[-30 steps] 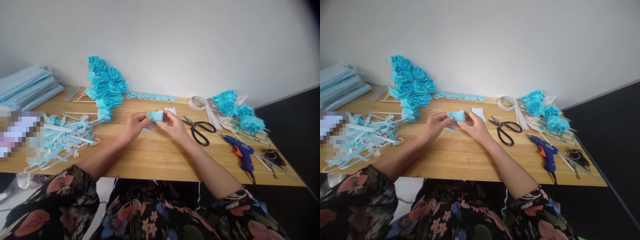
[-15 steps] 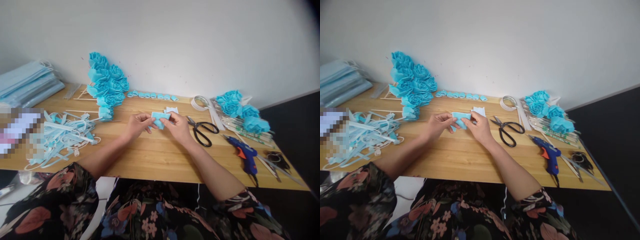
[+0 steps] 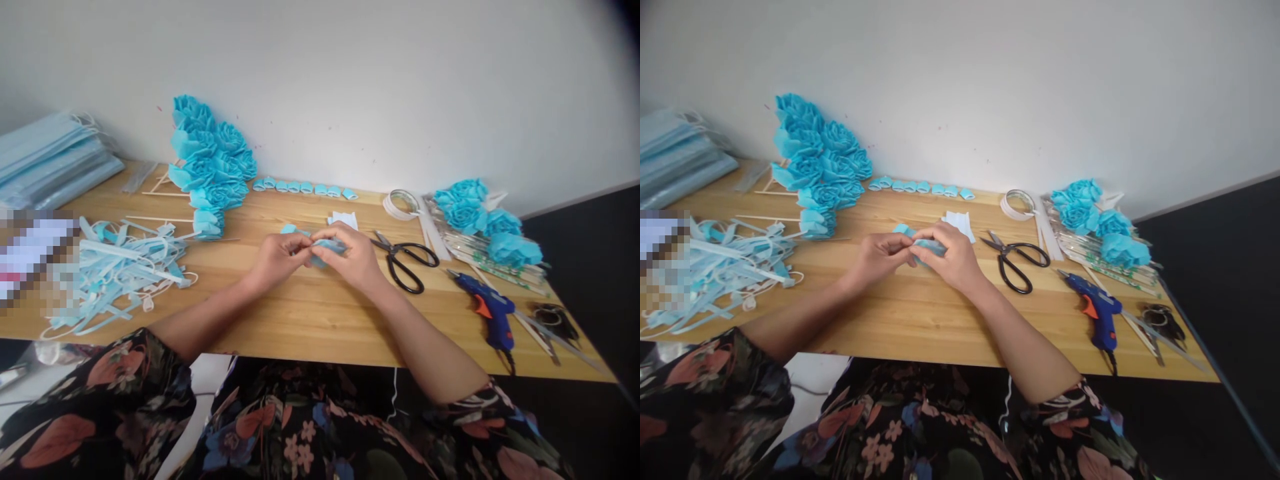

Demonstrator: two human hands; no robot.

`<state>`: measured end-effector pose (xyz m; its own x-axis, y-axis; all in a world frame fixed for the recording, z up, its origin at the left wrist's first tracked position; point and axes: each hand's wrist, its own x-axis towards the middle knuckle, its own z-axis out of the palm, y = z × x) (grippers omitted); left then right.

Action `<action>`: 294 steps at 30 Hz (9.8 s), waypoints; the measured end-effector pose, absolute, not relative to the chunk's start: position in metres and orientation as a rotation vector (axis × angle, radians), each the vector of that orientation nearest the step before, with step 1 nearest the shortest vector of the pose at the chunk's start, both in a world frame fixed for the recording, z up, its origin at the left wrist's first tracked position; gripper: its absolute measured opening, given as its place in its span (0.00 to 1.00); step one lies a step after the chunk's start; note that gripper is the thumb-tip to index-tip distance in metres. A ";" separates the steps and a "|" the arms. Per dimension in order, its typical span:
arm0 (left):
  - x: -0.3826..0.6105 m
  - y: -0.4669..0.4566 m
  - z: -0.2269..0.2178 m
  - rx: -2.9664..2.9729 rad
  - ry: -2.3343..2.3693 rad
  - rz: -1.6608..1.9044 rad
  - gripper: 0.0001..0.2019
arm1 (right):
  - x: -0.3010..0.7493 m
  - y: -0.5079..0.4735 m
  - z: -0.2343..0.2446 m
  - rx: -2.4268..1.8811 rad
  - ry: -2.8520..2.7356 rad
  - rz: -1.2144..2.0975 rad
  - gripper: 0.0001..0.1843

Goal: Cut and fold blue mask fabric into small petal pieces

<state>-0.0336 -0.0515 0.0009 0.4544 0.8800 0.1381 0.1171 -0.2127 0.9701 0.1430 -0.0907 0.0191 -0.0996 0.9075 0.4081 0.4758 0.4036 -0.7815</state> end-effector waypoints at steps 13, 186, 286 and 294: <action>-0.035 -0.054 0.002 1.783 0.889 0.783 0.11 | 0.154 -0.085 0.016 -1.228 -1.465 0.589 0.10; -0.034 -0.046 -0.002 1.562 0.720 0.826 0.13 | 0.142 -0.091 0.012 -1.279 -1.641 0.381 0.07; -0.042 -0.016 0.008 0.415 0.713 1.027 0.07 | 0.240 -0.154 0.041 -1.473 -1.310 0.991 0.33; -0.044 -0.014 0.012 0.369 0.716 1.014 0.08 | 0.164 -0.146 0.028 -1.052 -1.159 1.658 0.28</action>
